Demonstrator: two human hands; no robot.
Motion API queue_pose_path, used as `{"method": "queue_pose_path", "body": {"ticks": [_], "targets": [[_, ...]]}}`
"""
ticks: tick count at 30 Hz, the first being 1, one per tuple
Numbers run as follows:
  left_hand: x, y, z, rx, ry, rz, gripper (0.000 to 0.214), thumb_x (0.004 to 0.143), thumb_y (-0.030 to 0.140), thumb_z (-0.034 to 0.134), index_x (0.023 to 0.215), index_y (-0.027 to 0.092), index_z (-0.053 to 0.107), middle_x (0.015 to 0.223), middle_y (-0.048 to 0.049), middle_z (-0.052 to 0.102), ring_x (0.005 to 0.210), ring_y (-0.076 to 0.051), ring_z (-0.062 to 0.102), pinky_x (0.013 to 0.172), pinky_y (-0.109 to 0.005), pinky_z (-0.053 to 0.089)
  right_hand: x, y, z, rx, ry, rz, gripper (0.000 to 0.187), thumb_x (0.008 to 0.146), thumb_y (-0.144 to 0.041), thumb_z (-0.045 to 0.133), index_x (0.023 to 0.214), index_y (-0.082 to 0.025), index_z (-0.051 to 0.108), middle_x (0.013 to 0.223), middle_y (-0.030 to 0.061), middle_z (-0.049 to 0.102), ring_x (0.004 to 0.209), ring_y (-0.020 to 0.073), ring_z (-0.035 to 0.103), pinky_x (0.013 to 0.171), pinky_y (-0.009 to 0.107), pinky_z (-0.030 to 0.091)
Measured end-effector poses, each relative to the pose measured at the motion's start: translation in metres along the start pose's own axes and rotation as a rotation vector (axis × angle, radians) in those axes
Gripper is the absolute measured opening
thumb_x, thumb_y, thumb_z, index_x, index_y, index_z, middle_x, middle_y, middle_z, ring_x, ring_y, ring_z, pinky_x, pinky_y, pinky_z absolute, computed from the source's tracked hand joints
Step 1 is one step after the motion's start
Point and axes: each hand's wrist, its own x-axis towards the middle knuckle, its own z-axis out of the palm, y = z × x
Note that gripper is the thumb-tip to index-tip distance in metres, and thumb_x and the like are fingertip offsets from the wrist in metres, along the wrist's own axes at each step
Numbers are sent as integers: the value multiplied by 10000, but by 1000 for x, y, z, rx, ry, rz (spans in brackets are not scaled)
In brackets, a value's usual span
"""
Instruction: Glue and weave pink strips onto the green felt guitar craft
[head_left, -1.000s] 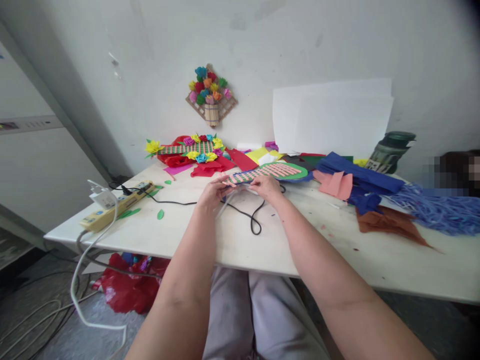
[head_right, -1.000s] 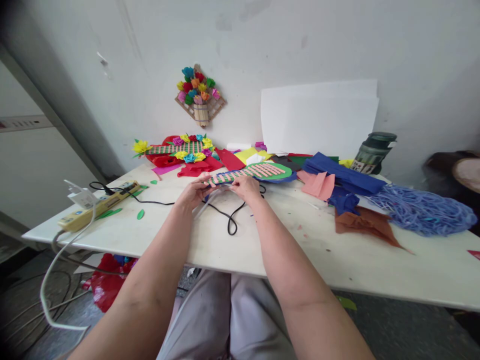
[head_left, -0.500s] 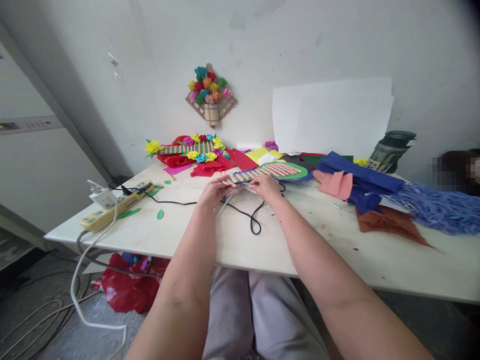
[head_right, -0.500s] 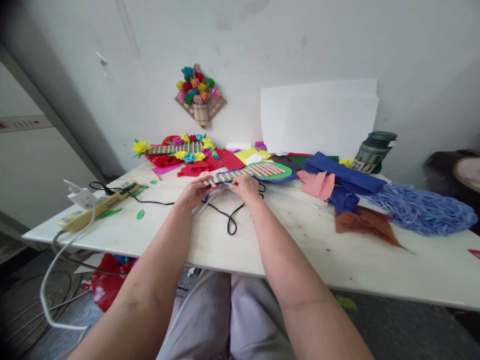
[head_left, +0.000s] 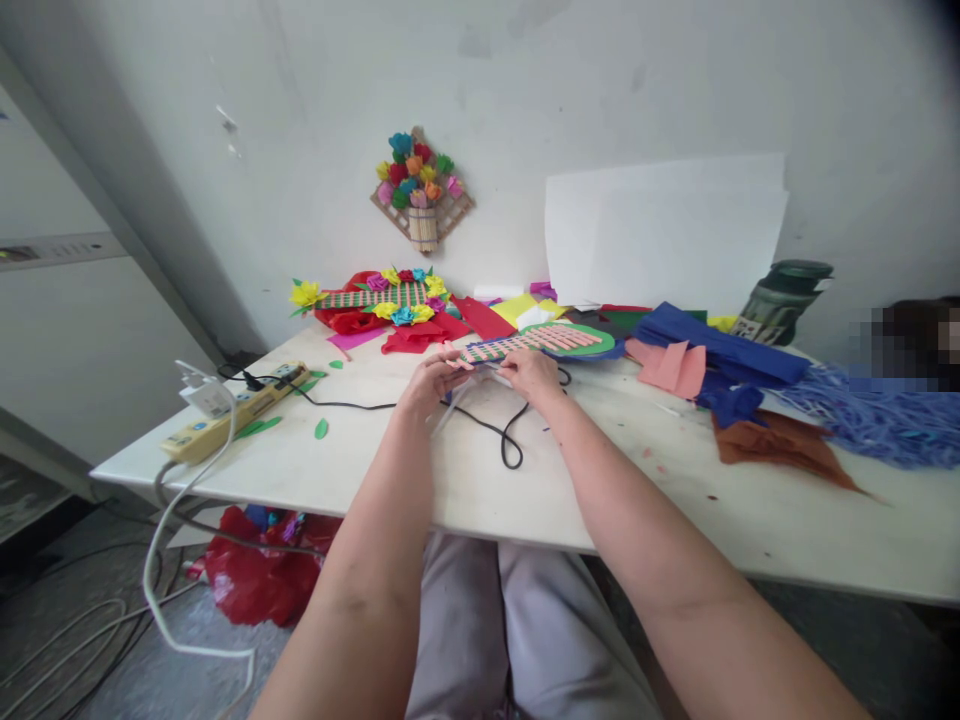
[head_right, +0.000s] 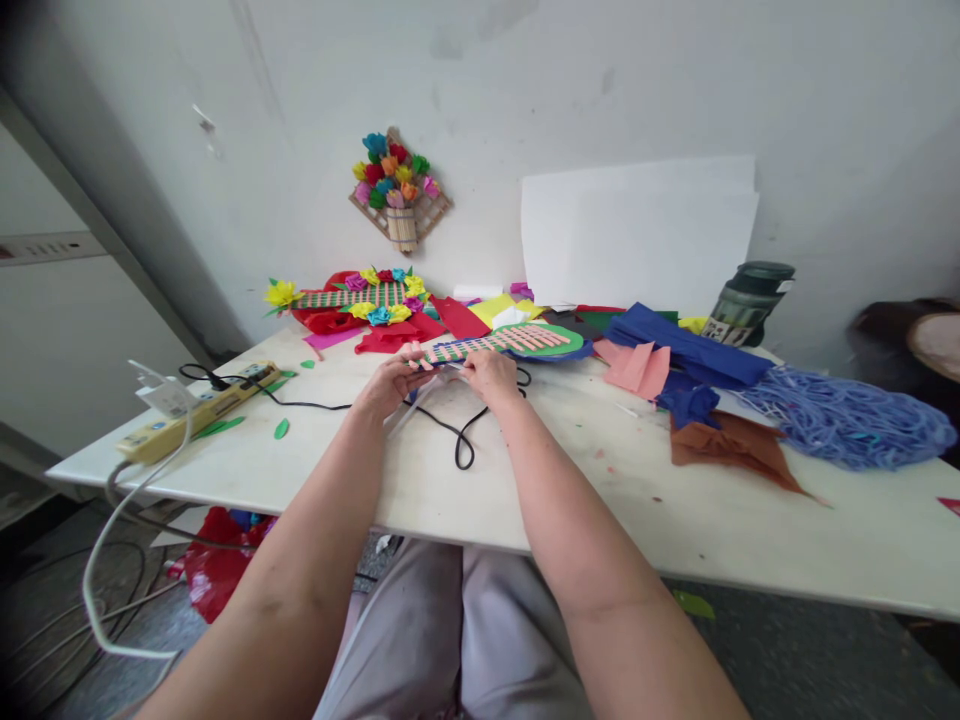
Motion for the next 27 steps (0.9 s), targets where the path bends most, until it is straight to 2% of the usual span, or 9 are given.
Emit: {"method": "queue_pose_path", "body": {"ticks": [4,10,27], "targets": [[-1,-3,5,60,42,75,288,568,67,659,847,109,604,692,-33,658,717,-178,663,834,-369,496,0,0,2,-11,8,-7,137,752,-359,595,775,-255,681,876,1,697,832,180,605,645,268,389],[2,-9,7,82,116,167,307,516,119,752,787,110,608,712,-37,650,681,-182,662,809,-384,505,0,-1,3,-8,19,-12,143,754,-361,590,776,-248,675,861,3,697,829,183,605,641,268,383],[5,-9,2,74,124,111,309,501,182,791,761,115,637,722,-56,683,693,-216,676,789,-378,512,1,5,-3,75,17,-43,133,711,-363,628,763,-263,698,810,-21,703,777,159,611,646,251,400]]}}
